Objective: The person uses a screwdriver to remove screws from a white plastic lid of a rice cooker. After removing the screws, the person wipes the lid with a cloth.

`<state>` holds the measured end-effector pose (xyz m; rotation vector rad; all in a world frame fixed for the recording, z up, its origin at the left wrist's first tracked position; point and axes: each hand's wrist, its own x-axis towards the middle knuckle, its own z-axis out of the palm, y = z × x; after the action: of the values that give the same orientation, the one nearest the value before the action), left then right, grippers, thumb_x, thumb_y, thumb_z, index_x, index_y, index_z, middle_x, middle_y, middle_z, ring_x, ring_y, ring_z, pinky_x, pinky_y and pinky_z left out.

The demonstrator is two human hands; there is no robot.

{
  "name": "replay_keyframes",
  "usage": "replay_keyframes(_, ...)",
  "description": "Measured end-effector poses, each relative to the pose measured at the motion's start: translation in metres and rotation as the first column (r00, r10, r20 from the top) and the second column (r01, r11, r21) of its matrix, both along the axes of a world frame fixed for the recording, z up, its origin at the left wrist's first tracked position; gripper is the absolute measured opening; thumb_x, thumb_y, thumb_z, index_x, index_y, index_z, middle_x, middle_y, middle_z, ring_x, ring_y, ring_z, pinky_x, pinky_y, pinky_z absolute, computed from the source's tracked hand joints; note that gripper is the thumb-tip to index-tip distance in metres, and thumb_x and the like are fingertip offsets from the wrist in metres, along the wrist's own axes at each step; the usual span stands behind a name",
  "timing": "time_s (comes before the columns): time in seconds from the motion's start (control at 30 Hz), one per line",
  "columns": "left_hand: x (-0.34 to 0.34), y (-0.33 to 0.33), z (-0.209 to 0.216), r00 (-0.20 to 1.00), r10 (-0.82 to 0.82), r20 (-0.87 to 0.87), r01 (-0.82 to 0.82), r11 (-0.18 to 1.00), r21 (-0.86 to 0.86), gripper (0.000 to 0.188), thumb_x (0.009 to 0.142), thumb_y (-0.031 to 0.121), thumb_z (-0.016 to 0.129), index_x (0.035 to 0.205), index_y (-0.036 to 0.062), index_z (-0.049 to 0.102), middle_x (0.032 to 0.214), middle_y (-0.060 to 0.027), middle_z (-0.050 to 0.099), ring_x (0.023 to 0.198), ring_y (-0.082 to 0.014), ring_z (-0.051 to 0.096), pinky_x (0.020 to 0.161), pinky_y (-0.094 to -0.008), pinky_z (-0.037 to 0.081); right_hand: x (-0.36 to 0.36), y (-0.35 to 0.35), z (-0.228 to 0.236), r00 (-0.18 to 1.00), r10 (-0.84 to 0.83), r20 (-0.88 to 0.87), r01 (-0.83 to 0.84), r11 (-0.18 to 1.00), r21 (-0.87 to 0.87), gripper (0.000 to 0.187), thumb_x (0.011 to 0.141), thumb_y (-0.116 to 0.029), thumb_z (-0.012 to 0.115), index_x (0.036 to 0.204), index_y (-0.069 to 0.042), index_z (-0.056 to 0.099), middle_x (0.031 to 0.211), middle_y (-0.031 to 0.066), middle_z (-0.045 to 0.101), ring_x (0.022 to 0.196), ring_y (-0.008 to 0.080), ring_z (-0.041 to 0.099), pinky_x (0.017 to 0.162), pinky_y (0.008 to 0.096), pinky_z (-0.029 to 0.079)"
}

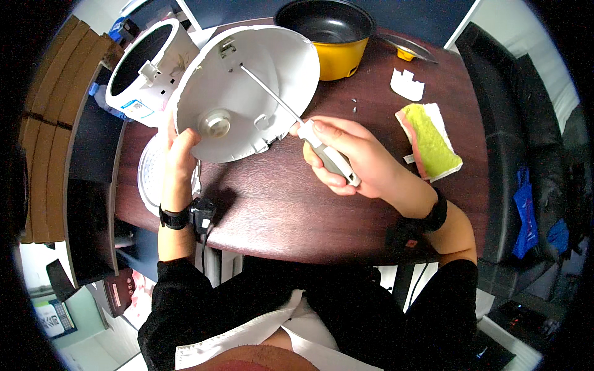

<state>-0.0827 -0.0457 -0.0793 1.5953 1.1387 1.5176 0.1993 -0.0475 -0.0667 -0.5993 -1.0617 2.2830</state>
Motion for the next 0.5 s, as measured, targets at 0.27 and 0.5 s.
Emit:
replay_keyframes(0.27,0.008,-0.005,0.012,0.994,0.023,-0.110,-0.019,0.999,0.037,0.064,0.059,0.012,0.048,0.119,-0.0072,0.047,0.110,-0.0156,0.055,0.105,-0.0235,0.051,0.095,-0.0319,0.036,0.011,0.010,0.011,0.906,-0.284,0.313,0.090,0.853,0.514,0.021,0.095,-0.022,0.047,0.106,-0.004,0.050,0.074,0.0020,0.053,0.045,0.0035,0.040,0.037,0.0166,0.030)
replay_keyframes(0.5,0.010,-0.007,0.008,0.995,0.023,-0.101,-0.020,0.999,0.028,0.063,0.059,0.011,0.047,0.120,-0.0068,0.047,0.110,-0.0152,0.054,0.105,-0.0228,0.050,0.096,-0.0320,0.035,0.015,0.006,0.023,0.807,-0.396,0.438,-0.001,0.741,0.671,0.022,0.094,-0.021,0.046,0.104,-0.003,0.052,0.068,0.0031,0.055,0.044,0.0048,0.041,0.040,0.0179,0.034)
